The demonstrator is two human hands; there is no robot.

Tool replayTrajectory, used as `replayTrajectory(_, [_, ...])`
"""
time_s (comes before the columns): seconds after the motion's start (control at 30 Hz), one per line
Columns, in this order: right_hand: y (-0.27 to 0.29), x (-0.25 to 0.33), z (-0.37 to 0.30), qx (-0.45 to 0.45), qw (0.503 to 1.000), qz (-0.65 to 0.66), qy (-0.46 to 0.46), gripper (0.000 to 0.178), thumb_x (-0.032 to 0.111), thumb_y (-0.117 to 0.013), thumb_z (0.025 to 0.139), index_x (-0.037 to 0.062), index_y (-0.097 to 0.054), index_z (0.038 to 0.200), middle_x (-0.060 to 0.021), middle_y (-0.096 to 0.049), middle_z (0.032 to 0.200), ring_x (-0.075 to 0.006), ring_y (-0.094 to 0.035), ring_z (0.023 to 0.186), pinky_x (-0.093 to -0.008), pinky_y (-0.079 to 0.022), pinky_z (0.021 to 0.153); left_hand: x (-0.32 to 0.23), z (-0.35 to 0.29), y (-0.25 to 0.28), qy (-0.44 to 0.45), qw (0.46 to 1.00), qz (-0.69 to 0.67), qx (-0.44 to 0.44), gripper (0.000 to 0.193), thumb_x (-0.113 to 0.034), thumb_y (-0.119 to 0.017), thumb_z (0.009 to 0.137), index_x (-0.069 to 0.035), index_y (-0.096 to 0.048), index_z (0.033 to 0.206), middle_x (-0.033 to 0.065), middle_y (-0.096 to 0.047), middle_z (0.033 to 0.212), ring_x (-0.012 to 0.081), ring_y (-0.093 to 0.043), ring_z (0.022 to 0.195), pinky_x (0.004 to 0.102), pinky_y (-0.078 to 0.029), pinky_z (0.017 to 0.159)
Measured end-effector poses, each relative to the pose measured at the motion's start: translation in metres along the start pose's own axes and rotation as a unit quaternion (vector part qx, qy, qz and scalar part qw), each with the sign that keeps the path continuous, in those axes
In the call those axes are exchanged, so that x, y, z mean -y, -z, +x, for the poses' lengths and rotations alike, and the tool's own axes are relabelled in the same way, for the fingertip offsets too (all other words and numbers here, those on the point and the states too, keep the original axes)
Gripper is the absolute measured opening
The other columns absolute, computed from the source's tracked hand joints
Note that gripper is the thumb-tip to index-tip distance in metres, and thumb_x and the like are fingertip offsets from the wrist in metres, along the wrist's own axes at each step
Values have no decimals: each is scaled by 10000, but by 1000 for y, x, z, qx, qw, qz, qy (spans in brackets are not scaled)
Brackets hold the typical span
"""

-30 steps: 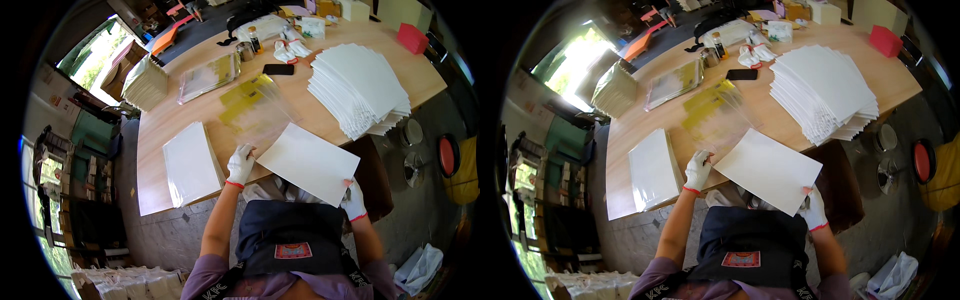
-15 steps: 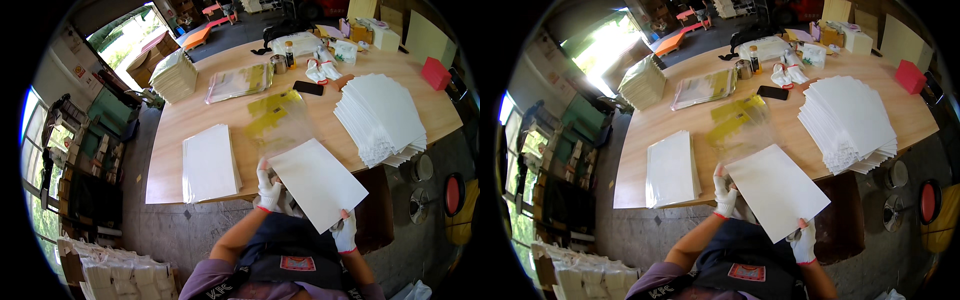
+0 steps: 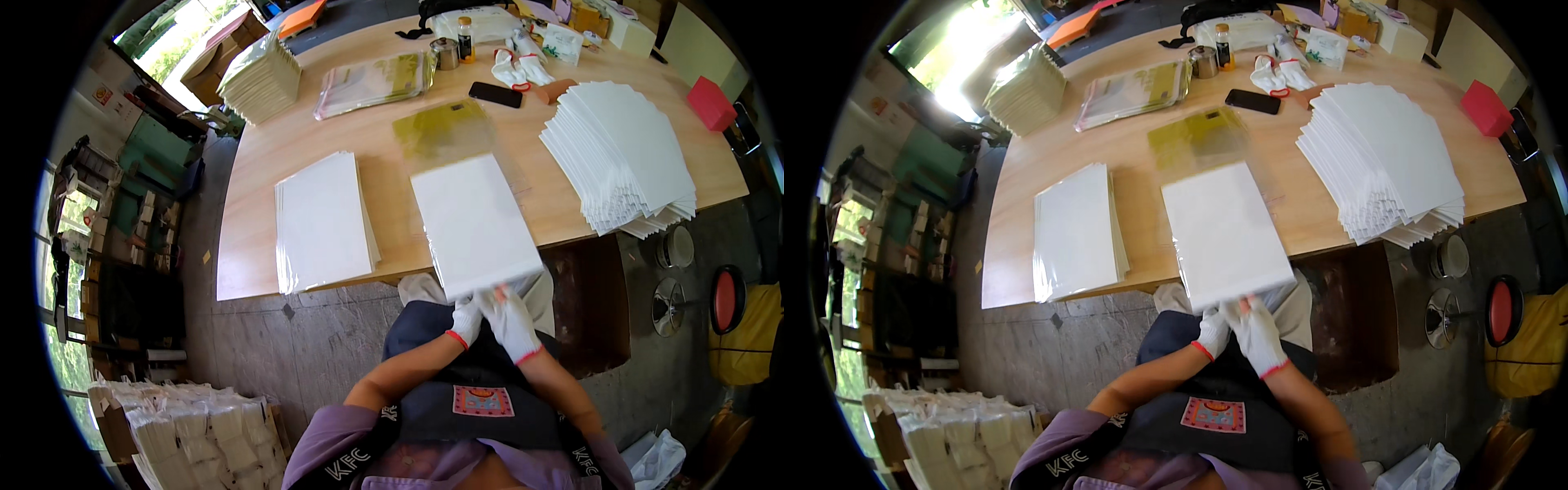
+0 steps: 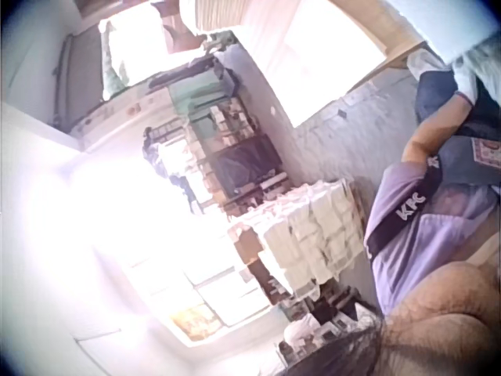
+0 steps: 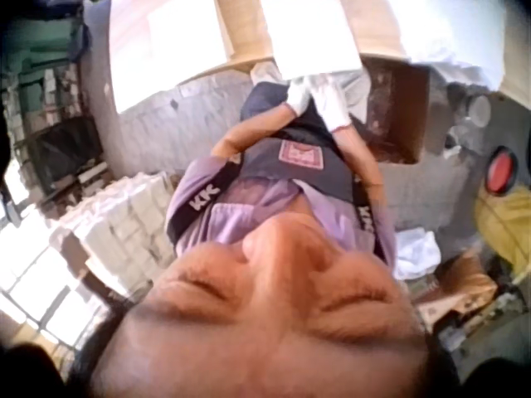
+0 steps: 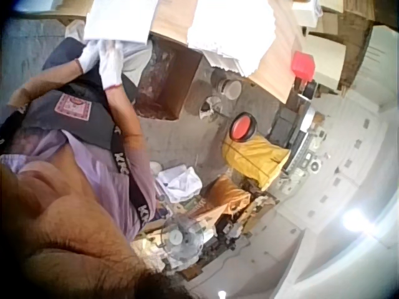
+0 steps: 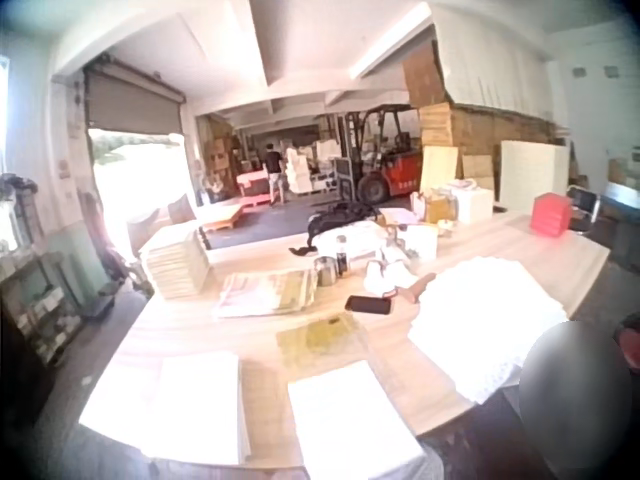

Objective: The person repeatedly picks up a white sheet of paper from a stack on the right side of the table and places it into a clear plastic sleeve. The person then places the sleeved paper onto a growing stack on the left side of the table. This process is repeated continuously throughout the clip.

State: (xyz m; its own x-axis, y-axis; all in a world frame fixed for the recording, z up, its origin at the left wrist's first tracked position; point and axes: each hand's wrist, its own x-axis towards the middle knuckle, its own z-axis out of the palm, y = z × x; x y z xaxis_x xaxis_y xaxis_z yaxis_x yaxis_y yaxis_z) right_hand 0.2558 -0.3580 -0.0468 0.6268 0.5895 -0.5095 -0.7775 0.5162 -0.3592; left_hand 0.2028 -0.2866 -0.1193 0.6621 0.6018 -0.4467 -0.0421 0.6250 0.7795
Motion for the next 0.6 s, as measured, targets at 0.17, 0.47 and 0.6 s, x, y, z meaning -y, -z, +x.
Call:
replayTrajectory(0.17, [-12, 14, 17, 111, 986, -76, -99, 425, 252, -406, 974, 17, -364, 1325, -185, -594, 1056, -267, -640, 827, -374, -559, 748, -18, 32, 41, 130, 960, -177, 175, 158, -96, -490, 902, -47, -549, 1040, 36, -590, 850, 171, -588, 751, 278, -492, 607])
replayTrajectory(0.47, [-58, 7, 16, 193, 461, -825, 262, 196, 226, -557, 856, 102, -554, 1009, -98, -656, 775, -272, -634, 631, -385, -487, 547, -132, -12, 54, 56, 984, 159, 61, 237, -250, -548, 921, -27, -575, 996, 76, -643, 952, 163, -647, 807, 288, -540, 655])
replayTrajectory(0.6, [-73, -12, 22, 216, 313, -882, 278, 218, 266, -577, 831, 110, -479, 947, -72, -648, 698, -265, -638, 599, -397, -485, 503, -126, 0, 75, 30, 976, 202, 80, 247, -236, -542, 923, 3, -598, 948, 90, -656, 883, 164, -649, 755, 281, -539, 643])
